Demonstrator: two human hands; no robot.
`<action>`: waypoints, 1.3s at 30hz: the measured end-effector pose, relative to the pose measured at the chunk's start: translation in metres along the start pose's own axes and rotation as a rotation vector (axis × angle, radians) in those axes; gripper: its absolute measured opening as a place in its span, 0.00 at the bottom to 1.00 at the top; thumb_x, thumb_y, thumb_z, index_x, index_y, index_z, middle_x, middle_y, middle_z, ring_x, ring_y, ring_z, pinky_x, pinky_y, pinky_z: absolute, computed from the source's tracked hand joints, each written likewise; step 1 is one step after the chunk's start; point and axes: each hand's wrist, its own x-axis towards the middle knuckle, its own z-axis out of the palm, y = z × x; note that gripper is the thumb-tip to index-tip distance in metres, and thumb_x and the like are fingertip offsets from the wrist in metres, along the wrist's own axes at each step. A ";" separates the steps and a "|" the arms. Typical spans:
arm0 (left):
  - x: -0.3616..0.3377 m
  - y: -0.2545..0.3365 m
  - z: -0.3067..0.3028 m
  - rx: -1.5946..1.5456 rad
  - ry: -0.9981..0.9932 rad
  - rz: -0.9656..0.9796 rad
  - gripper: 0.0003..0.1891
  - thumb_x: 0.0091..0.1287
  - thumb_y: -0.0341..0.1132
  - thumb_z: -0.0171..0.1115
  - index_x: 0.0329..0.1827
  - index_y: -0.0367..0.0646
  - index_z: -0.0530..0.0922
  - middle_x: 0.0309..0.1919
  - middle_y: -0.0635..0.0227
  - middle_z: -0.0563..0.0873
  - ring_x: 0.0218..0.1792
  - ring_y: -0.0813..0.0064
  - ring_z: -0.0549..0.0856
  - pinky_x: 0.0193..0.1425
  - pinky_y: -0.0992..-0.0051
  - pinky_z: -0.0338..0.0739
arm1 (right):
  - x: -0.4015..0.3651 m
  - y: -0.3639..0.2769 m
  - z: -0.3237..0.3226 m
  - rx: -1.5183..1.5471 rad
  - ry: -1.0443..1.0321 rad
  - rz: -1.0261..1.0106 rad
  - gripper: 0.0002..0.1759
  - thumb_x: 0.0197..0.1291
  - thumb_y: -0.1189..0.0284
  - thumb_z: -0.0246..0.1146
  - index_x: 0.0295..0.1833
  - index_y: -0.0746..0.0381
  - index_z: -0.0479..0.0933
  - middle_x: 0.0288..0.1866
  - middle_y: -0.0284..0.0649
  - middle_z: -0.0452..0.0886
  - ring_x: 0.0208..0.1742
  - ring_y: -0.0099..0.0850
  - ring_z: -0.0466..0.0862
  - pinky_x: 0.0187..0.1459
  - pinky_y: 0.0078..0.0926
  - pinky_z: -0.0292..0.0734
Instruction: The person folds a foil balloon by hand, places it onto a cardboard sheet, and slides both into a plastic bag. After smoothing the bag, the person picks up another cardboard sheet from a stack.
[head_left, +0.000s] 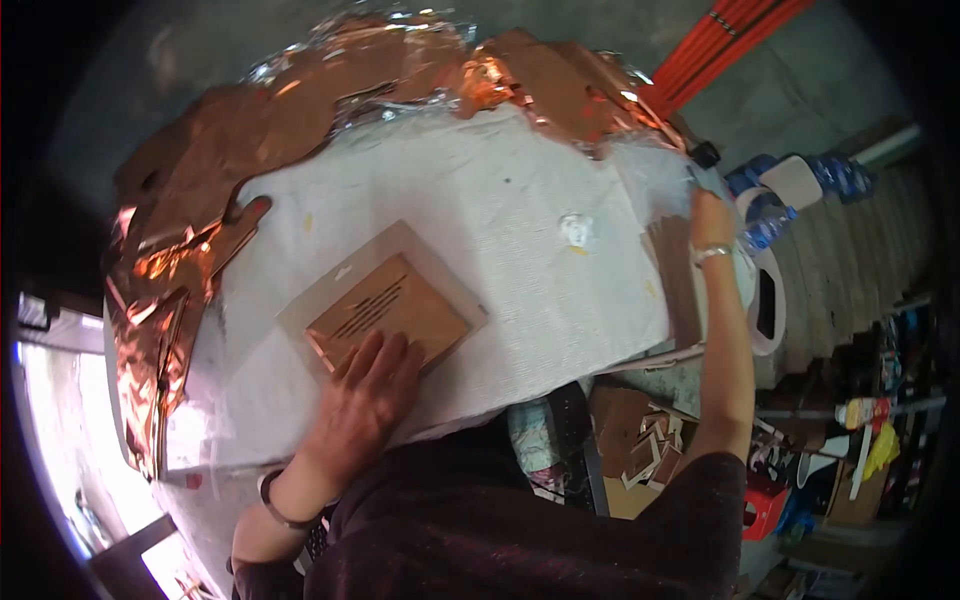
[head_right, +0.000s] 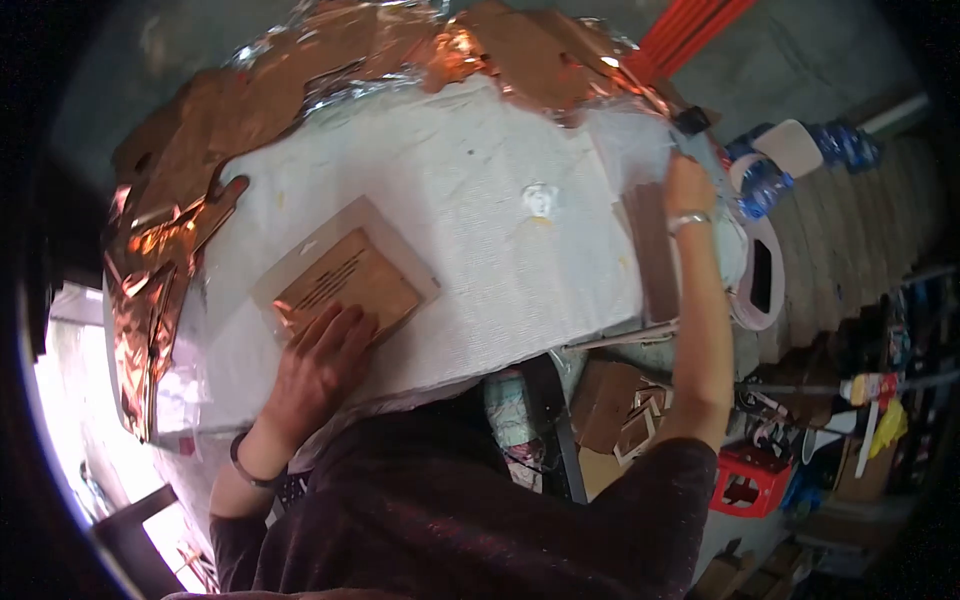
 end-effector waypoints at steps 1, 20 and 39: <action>0.001 -0.001 0.001 0.026 0.010 0.037 0.20 0.57 0.29 0.60 0.53 0.35 0.76 0.50 0.55 0.79 0.55 0.54 0.79 0.54 0.63 0.79 | -0.010 -0.008 -0.022 0.006 -0.003 0.001 0.07 0.63 0.73 0.54 0.39 0.62 0.78 0.38 0.52 0.83 0.41 0.51 0.84 0.40 0.48 0.79; 0.012 0.009 0.026 0.217 0.085 0.027 0.13 0.55 0.30 0.58 0.44 0.39 0.76 0.40 0.61 0.77 0.42 0.61 0.82 0.28 0.69 0.80 | -0.206 -0.190 -0.129 1.019 -0.181 -0.502 0.09 0.57 0.79 0.65 0.44 0.62 0.83 0.33 0.41 0.78 0.29 0.36 0.81 0.32 0.29 0.77; 0.009 0.007 0.034 0.260 0.096 0.084 0.11 0.55 0.30 0.56 0.39 0.33 0.79 0.35 0.53 0.75 0.43 0.49 0.78 0.35 0.69 0.82 | -0.202 -0.226 -0.114 0.828 0.017 -0.324 0.05 0.57 0.75 0.66 0.37 0.62 0.77 0.32 0.43 0.81 0.28 0.44 0.82 0.29 0.37 0.78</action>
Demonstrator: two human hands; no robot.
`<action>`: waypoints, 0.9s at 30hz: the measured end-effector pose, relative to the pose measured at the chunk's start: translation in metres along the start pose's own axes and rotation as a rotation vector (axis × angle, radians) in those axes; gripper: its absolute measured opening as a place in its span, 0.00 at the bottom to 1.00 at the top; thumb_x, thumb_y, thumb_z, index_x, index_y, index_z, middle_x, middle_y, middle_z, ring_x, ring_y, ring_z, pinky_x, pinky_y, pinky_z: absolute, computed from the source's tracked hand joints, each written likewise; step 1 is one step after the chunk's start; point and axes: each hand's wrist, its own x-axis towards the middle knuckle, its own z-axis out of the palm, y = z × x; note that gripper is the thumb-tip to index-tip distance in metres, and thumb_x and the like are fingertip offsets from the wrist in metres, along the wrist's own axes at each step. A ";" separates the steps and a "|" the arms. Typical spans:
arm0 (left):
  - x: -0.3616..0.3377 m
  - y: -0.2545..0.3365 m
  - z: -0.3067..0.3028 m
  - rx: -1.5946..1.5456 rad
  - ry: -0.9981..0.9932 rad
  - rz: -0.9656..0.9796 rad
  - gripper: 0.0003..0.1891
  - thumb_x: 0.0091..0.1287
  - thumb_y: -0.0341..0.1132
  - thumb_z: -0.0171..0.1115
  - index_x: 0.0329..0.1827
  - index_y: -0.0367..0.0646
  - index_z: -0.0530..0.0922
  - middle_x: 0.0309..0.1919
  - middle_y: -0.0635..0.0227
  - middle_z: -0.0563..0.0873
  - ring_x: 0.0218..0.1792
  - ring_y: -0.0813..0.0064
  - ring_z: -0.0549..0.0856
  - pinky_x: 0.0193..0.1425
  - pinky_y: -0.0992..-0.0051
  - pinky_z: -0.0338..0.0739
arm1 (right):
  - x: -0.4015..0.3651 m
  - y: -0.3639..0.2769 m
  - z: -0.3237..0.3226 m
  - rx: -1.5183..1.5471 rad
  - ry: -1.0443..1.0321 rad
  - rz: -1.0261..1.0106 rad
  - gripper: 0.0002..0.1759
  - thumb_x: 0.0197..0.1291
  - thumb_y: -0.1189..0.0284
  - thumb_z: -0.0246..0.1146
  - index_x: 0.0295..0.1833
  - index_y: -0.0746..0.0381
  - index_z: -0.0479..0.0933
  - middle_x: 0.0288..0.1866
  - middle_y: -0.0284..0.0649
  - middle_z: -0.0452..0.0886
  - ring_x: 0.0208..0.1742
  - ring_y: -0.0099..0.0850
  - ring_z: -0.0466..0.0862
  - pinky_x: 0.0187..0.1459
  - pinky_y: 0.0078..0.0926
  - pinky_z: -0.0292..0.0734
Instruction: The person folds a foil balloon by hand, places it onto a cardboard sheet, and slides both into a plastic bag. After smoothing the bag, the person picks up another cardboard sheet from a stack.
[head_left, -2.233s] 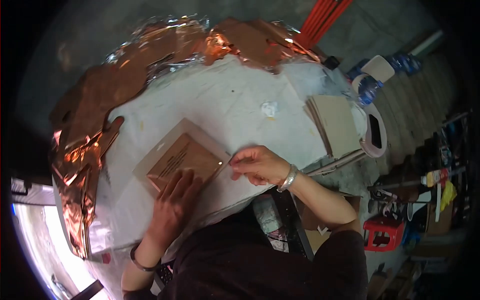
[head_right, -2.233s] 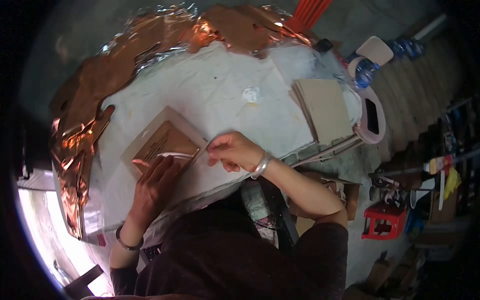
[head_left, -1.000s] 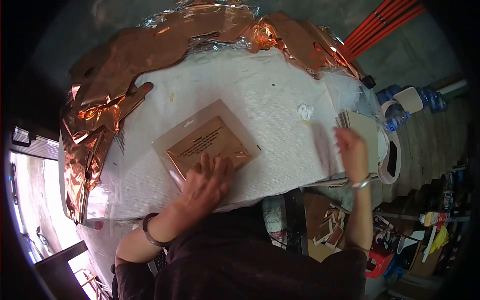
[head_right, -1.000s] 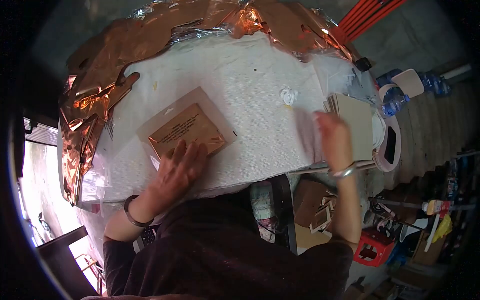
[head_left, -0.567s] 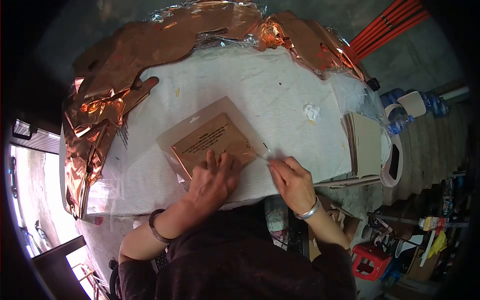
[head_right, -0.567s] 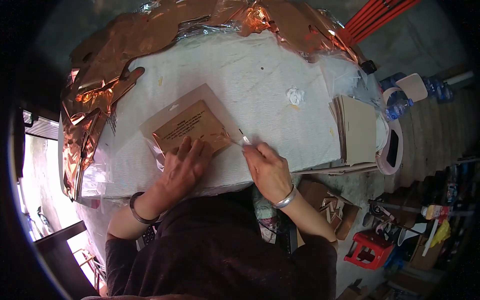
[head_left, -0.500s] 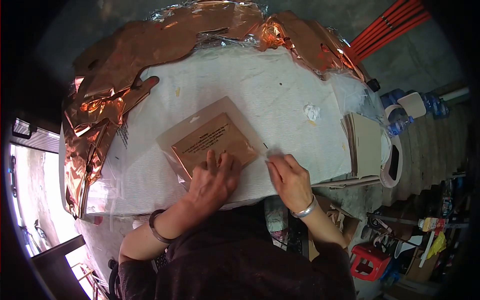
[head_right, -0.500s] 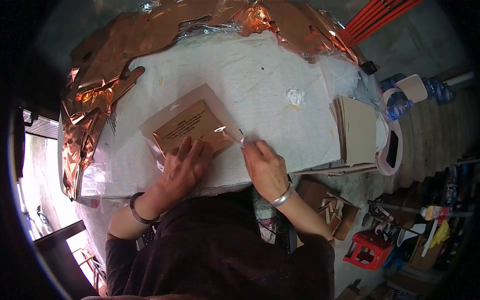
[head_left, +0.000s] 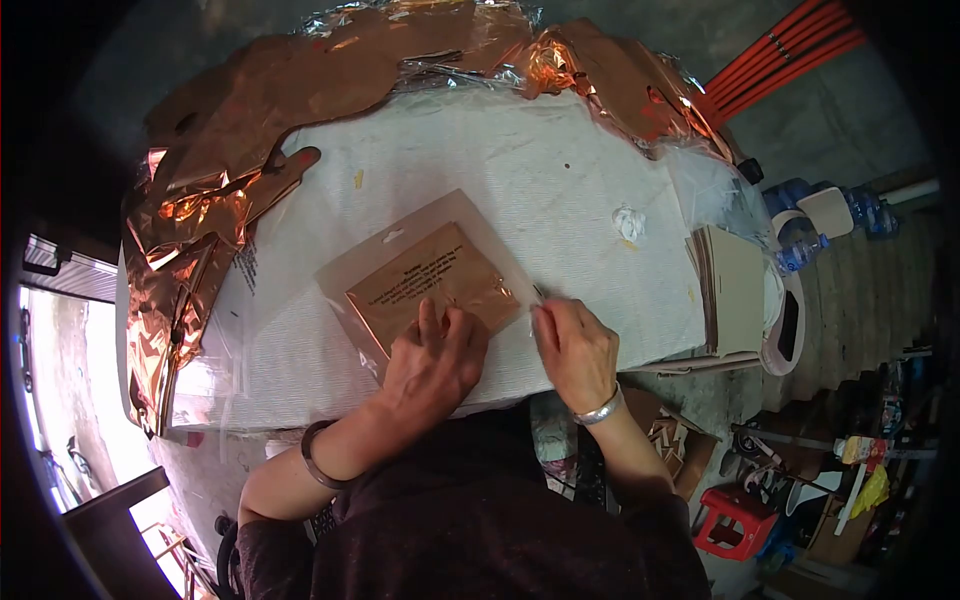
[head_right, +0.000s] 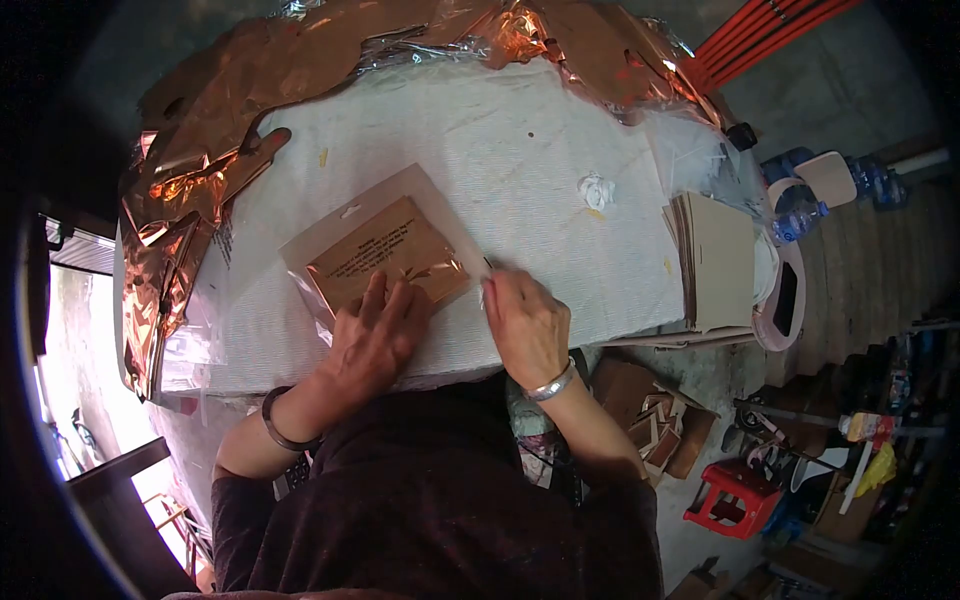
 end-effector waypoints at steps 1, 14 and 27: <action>0.000 0.000 -0.001 -0.015 -0.005 -0.003 0.11 0.55 0.30 0.56 0.39 0.33 0.79 0.35 0.53 0.75 0.44 0.48 0.78 0.35 0.69 0.82 | 0.003 0.000 0.003 -0.006 0.012 -0.043 0.06 0.57 0.74 0.67 0.38 0.62 0.78 0.33 0.43 0.82 0.28 0.44 0.82 0.29 0.37 0.78; -0.007 0.000 0.007 0.008 0.088 0.005 0.13 0.56 0.27 0.56 0.43 0.31 0.78 0.43 0.49 0.77 0.49 0.44 0.78 0.36 0.68 0.84 | 0.013 0.010 -0.001 0.176 -0.094 -0.107 0.07 0.55 0.75 0.68 0.41 0.63 0.82 0.31 0.40 0.81 0.29 0.38 0.81 0.31 0.30 0.77; 0.018 -0.011 -0.009 -0.178 0.010 -0.066 0.19 0.56 0.32 0.60 0.51 0.36 0.77 0.53 0.55 0.78 0.44 0.62 0.77 0.39 0.70 0.78 | -0.002 0.009 -0.010 0.249 -0.145 -0.033 0.14 0.56 0.83 0.64 0.49 0.63 0.83 0.32 0.39 0.76 0.30 0.31 0.78 0.32 0.26 0.74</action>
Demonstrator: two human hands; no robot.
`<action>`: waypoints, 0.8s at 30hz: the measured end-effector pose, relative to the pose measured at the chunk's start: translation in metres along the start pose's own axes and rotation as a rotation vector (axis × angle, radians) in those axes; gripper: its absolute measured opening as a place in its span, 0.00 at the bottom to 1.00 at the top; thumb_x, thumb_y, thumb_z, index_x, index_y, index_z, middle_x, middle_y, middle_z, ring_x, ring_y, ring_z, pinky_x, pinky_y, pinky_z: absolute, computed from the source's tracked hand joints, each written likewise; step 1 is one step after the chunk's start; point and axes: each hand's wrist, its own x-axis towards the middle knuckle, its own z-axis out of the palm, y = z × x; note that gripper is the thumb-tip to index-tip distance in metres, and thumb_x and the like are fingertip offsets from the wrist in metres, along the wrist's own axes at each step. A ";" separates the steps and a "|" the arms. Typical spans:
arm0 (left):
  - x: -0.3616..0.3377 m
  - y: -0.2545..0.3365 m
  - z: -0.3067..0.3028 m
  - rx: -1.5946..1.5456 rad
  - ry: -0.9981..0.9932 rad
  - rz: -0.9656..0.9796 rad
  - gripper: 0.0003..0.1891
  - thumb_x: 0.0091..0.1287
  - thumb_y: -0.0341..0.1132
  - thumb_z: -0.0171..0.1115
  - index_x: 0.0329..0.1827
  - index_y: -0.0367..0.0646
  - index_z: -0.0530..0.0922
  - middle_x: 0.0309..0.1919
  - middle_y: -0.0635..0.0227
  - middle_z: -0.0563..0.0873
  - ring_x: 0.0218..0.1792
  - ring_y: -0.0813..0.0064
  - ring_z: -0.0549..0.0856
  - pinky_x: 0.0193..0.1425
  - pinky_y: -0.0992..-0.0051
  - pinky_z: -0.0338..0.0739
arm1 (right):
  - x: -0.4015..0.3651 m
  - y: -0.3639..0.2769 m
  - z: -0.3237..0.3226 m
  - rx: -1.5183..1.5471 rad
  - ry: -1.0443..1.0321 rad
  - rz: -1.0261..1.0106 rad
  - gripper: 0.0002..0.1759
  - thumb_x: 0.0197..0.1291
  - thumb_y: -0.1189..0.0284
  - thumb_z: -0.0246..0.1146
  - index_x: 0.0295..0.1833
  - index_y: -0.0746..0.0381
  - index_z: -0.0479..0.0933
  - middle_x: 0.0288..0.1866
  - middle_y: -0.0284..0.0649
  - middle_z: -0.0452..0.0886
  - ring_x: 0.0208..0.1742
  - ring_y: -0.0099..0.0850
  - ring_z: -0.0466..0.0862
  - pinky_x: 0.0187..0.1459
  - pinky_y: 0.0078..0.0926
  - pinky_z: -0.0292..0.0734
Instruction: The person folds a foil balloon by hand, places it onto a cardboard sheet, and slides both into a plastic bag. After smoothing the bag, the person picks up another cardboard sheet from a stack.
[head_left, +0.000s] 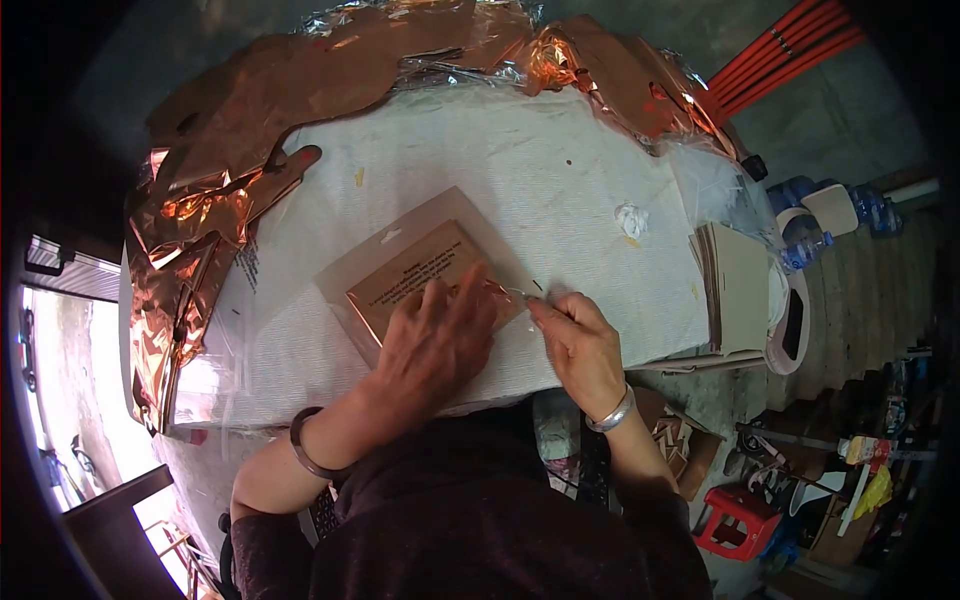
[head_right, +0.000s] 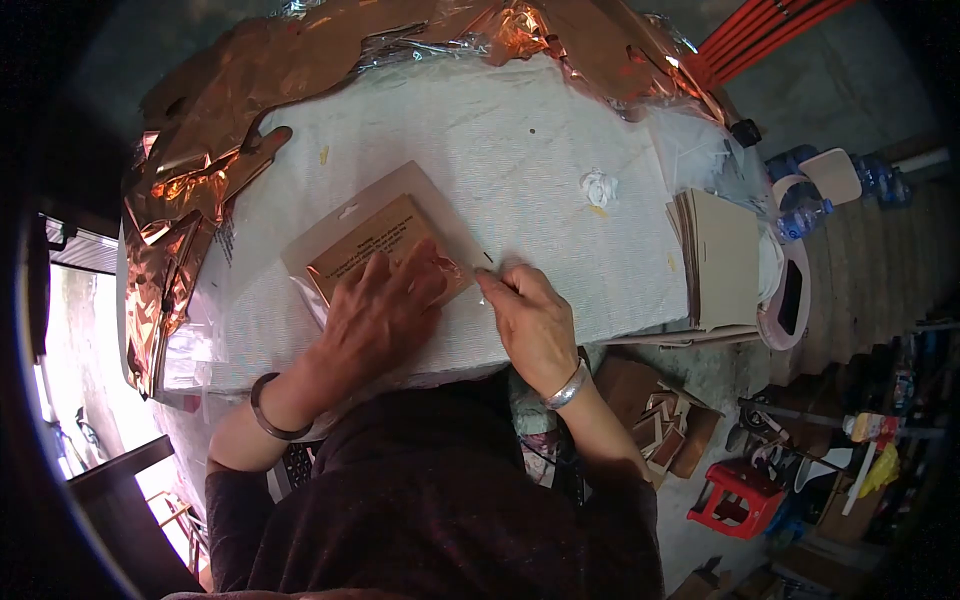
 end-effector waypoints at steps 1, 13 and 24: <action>0.002 -0.003 0.001 -0.034 -0.008 0.014 0.22 0.54 0.34 0.62 0.53 0.37 0.76 0.55 0.56 0.77 0.45 0.62 0.78 0.42 0.68 0.78 | 0.000 0.001 0.001 -0.036 0.027 -0.029 0.14 0.56 0.83 0.64 0.48 0.62 0.83 0.31 0.39 0.76 0.30 0.31 0.78 0.32 0.26 0.74; 0.006 -0.016 0.001 -0.159 -0.121 -0.015 0.29 0.55 0.42 0.65 0.61 0.42 0.74 0.60 0.60 0.78 0.47 0.61 0.81 0.55 0.62 0.72 | 0.004 0.008 -0.003 0.098 0.011 -0.047 0.15 0.55 0.87 0.60 0.47 0.64 0.83 0.33 0.42 0.76 0.33 0.36 0.78 0.37 0.27 0.74; 0.005 -0.016 0.002 -0.132 -0.107 -0.002 0.29 0.56 0.43 0.65 0.62 0.43 0.75 0.61 0.61 0.78 0.45 0.62 0.81 0.53 0.63 0.71 | -0.015 -0.006 -0.005 -0.026 0.090 0.011 0.14 0.53 0.87 0.60 0.44 0.66 0.82 0.32 0.42 0.75 0.33 0.38 0.77 0.36 0.30 0.73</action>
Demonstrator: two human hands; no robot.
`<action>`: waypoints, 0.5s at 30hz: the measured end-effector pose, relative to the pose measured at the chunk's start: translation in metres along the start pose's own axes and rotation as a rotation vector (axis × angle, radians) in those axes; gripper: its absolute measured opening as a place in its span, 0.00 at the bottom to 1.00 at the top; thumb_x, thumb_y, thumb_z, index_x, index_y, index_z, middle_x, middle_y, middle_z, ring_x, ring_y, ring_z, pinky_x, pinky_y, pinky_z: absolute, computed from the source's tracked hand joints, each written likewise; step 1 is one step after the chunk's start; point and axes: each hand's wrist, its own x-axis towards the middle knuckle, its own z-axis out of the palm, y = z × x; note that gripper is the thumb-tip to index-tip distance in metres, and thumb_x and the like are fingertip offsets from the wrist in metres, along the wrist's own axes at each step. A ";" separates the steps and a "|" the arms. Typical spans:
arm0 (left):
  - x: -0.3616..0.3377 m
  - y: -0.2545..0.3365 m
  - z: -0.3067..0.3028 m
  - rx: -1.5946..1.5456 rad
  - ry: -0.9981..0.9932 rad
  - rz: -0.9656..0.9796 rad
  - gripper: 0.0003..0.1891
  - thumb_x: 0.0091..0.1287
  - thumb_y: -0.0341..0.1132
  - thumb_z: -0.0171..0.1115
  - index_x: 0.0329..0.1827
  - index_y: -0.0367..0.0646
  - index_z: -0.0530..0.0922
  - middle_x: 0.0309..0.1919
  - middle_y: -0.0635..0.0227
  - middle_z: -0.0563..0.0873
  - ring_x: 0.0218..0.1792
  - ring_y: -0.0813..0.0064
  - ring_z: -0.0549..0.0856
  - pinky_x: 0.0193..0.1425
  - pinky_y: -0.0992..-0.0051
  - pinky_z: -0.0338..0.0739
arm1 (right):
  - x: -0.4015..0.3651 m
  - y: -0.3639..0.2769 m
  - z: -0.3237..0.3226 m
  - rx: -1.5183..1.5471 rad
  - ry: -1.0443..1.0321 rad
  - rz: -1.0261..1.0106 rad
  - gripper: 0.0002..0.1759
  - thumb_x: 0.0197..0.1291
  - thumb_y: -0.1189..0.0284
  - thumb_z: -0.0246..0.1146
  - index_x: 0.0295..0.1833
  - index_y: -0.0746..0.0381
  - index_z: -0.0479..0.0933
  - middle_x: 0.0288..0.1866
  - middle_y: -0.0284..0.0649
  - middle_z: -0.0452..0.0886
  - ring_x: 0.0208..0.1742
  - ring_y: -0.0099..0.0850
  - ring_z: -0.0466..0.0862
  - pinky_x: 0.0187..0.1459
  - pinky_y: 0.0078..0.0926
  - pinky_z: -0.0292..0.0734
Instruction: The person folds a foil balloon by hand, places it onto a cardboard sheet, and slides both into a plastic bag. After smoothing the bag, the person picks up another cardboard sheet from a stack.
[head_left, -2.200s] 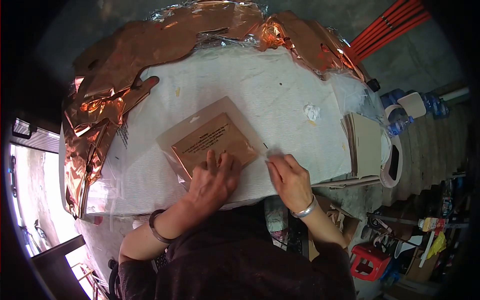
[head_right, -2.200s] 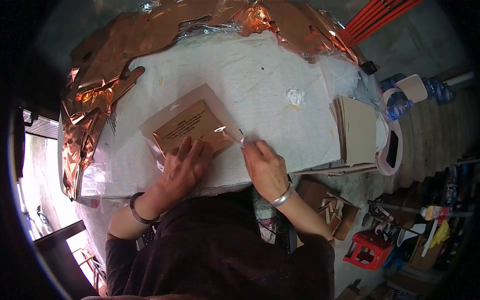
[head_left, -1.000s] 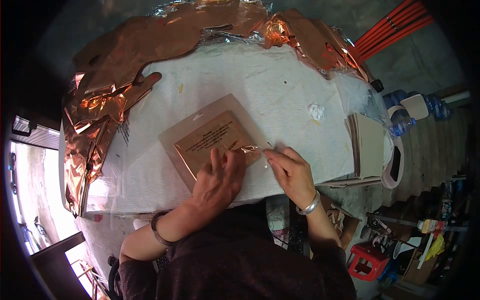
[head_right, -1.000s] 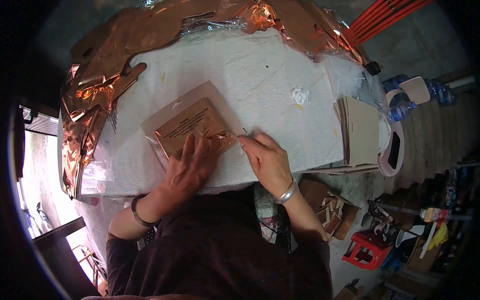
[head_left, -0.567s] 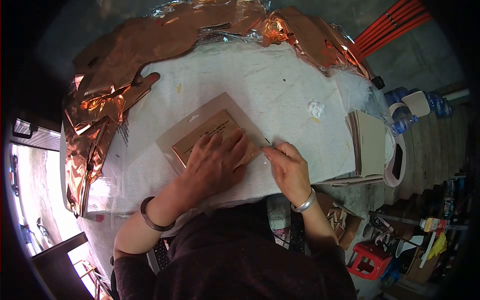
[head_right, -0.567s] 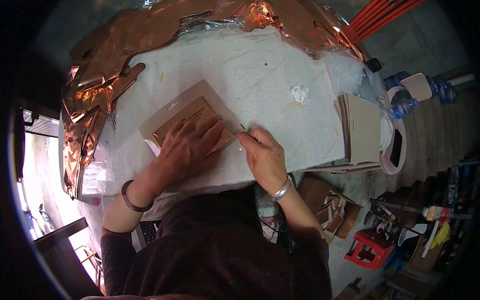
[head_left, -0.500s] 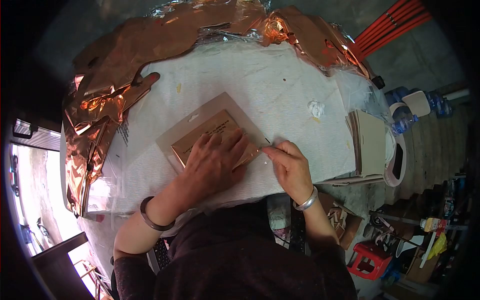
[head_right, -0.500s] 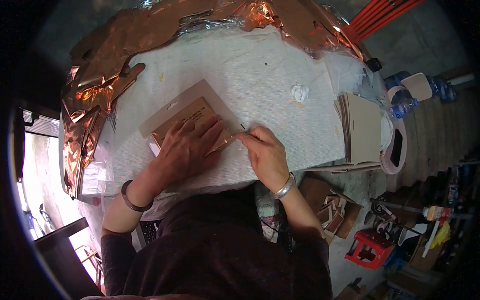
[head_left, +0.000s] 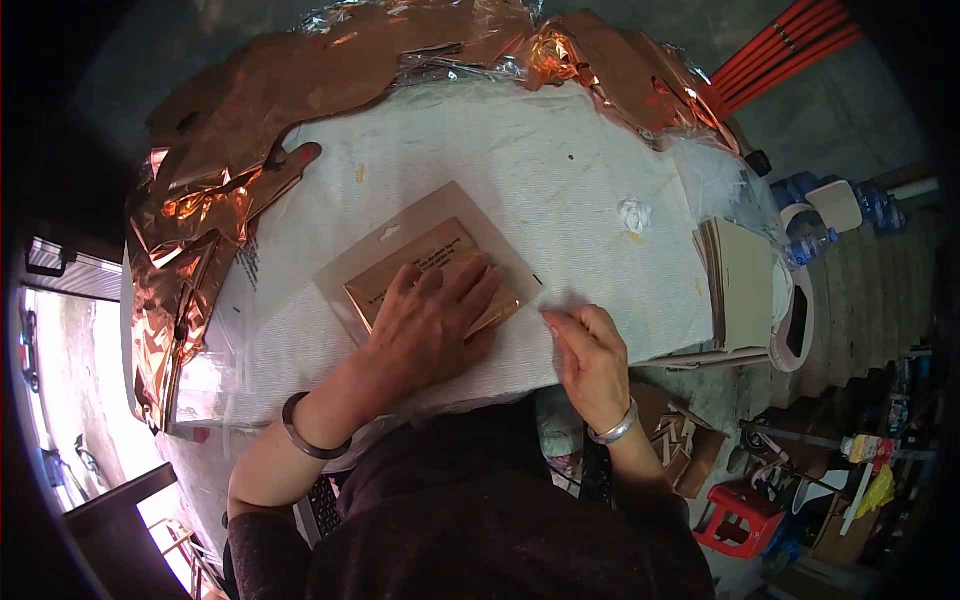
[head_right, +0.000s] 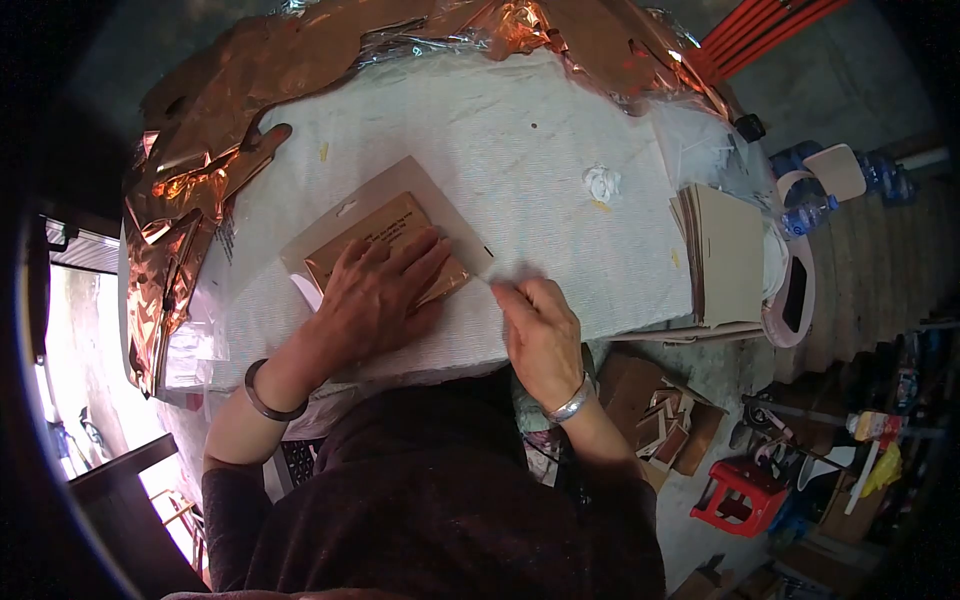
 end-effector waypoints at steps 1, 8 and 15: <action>0.000 0.000 -0.001 -0.001 -0.001 -0.002 0.29 0.56 0.43 0.65 0.62 0.43 0.75 0.61 0.61 0.78 0.45 0.63 0.81 0.53 0.63 0.71 | 0.001 0.000 0.002 0.010 -0.016 -0.018 0.14 0.53 0.88 0.60 0.44 0.66 0.82 0.32 0.42 0.75 0.34 0.38 0.78 0.36 0.31 0.74; -0.001 0.004 -0.001 0.051 0.011 0.011 0.28 0.57 0.43 0.64 0.62 0.43 0.75 0.60 0.61 0.78 0.45 0.64 0.80 0.52 0.63 0.70 | 0.004 0.006 0.004 0.077 -0.033 0.005 0.12 0.53 0.87 0.61 0.43 0.67 0.82 0.33 0.43 0.77 0.35 0.39 0.79 0.37 0.30 0.74; -0.002 0.002 0.003 0.006 0.035 0.011 0.28 0.56 0.41 0.65 0.60 0.41 0.73 0.60 0.59 0.78 0.43 0.60 0.81 0.52 0.62 0.70 | 0.011 -0.004 0.023 -0.031 0.121 -0.030 0.07 0.55 0.81 0.65 0.40 0.67 0.80 0.35 0.45 0.79 0.36 0.44 0.80 0.38 0.35 0.76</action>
